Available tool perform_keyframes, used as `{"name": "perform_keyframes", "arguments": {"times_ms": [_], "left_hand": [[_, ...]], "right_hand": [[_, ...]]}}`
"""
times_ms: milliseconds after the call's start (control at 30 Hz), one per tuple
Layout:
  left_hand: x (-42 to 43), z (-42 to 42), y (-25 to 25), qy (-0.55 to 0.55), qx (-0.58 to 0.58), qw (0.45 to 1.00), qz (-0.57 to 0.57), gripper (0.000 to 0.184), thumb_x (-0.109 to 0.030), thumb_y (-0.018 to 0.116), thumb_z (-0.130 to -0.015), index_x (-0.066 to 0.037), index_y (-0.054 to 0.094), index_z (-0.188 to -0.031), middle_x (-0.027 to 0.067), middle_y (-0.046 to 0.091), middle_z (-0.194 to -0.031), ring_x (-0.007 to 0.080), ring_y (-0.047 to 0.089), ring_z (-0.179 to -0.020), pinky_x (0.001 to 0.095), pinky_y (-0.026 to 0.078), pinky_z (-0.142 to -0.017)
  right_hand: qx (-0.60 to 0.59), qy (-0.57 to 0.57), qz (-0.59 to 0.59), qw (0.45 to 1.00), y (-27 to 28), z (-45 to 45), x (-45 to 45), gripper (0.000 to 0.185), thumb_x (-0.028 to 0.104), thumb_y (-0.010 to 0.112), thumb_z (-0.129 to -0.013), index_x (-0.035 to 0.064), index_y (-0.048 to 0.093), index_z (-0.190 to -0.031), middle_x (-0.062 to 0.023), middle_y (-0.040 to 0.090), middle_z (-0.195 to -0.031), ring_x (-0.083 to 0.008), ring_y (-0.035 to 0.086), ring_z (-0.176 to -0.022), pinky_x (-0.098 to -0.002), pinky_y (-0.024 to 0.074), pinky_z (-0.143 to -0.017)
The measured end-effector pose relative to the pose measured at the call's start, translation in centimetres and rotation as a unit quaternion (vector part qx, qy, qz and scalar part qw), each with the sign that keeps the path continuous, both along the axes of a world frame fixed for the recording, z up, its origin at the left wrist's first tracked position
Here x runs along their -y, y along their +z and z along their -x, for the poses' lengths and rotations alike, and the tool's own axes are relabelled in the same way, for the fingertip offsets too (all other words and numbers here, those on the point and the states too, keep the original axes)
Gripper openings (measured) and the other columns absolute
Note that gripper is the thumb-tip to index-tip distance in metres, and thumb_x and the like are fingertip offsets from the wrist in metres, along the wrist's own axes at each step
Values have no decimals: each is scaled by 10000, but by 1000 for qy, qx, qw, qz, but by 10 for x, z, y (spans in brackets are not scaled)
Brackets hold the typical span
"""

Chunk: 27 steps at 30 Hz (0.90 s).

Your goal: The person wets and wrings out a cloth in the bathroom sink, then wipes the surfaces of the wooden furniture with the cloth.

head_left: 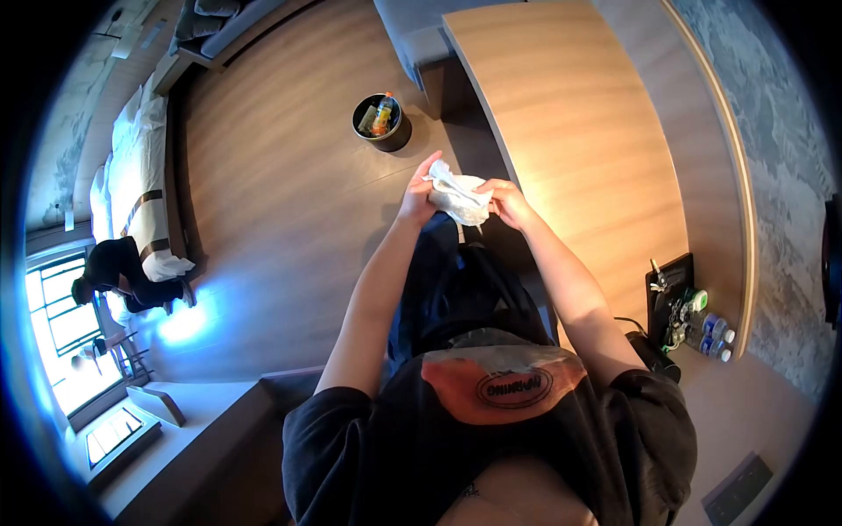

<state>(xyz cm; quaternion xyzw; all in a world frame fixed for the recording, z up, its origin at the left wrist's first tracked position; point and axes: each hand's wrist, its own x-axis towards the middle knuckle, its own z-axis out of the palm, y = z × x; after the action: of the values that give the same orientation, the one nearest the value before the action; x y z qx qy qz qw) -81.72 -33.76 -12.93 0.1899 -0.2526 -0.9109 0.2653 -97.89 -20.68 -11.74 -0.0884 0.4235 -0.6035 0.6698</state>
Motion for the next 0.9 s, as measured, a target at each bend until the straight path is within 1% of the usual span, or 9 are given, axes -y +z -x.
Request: {"name": "perform_keyframes", "arguments": {"times_ms": [100, 133, 233, 267, 367, 400, 533, 833, 900], "left_hand": [[16, -7, -11, -36, 8, 999, -35, 393, 4, 430, -719, -15, 466, -1109, 108, 526, -981, 183, 508, -907, 315, 410, -820], [20, -8, -6, -61, 27, 997, -31, 227, -71, 401, -777, 4, 496, -969, 127, 532, -940, 218, 511, -911, 328, 401, -833], [34, -10, 11, -138, 115, 973, 142, 210, -109, 379, -832, 9, 501, -955, 124, 541, -891, 227, 507, -905, 320, 389, -839], [45, -7, -12, -115, 79, 988, -62, 189, -110, 453, -843, 10, 501, -981, 106, 536, -897, 193, 491, -915, 292, 379, -840], [58, 6, -12, -81, 271, 940, 194, 279, -165, 574, -794, 4, 502, -1003, 129, 552, -952, 179, 518, -907, 289, 403, -813], [62, 8, -34, -31, 271, 937, 219, 525, -107, 701, -681, 0, 436, -1122, 140, 519, -1055, 181, 490, -978, 283, 383, -844], [98, 2, -72, -114, 351, 912, 179, 741, -67, 742, -603, 19, 344, -1223, 171, 472, -1151, 240, 455, -1072, 299, 354, -907], [163, -5, -134, -125, 389, 880, 243, 588, -231, 748, -586, -25, 514, -1083, 164, 550, -1029, 254, 526, -973, 318, 399, -850], [175, -6, -141, -151, 462, 811, 326, 512, -241, 739, -590, -35, 553, -1020, 187, 545, -1031, 294, 528, -957, 343, 412, -832]], "right_hand": [[-58, 26, 90, 994, -1, 11, 10, 152, 76, 493, -802, -25, 604, -828, -134, 600, -865, -205, 580, -803, -315, 473, -718], [-65, 28, 70, 995, 2, 14, 14, 156, 101, 526, -784, -25, 617, -790, -98, 603, -828, -176, 562, -793, -289, 446, -732], [-262, 21, 19, 965, 4, 5, 34, 126, 85, 544, -757, -4, 618, -806, -77, 594, -815, -147, 547, -792, -251, 420, -736], [-301, 31, -32, 953, 6, 1, 41, 111, 81, 568, -732, 20, 614, -812, -51, 584, -817, -132, 527, -824, -239, 392, -764], [-435, 3, 31, 900, -29, -4, 63, 384, 22, 590, -698, 37, 490, -1068, -85, 533, -976, -164, 515, -874, -290, 384, -830], [-446, -12, 15, 895, -39, -7, 71, 582, -53, 583, -671, 52, 360, -1199, -112, 506, -1007, -189, 517, -897, -288, 392, -840], [-374, -44, -47, 925, -57, -11, 107, 680, -125, 557, -667, 67, 285, -1260, -118, 515, -1011, -190, 526, -935, -272, 429, -796], [-557, -25, -182, 810, -109, -16, 202, 390, -74, 562, -672, 68, 524, -1032, -72, 597, -862, -134, 575, -805, -250, 447, -732], [-552, -9, -172, 816, -120, -17, 216, 368, -70, 567, -669, 63, 532, -1011, -70, 599, -852, -137, 578, -790, -253, 450, -720]]}}
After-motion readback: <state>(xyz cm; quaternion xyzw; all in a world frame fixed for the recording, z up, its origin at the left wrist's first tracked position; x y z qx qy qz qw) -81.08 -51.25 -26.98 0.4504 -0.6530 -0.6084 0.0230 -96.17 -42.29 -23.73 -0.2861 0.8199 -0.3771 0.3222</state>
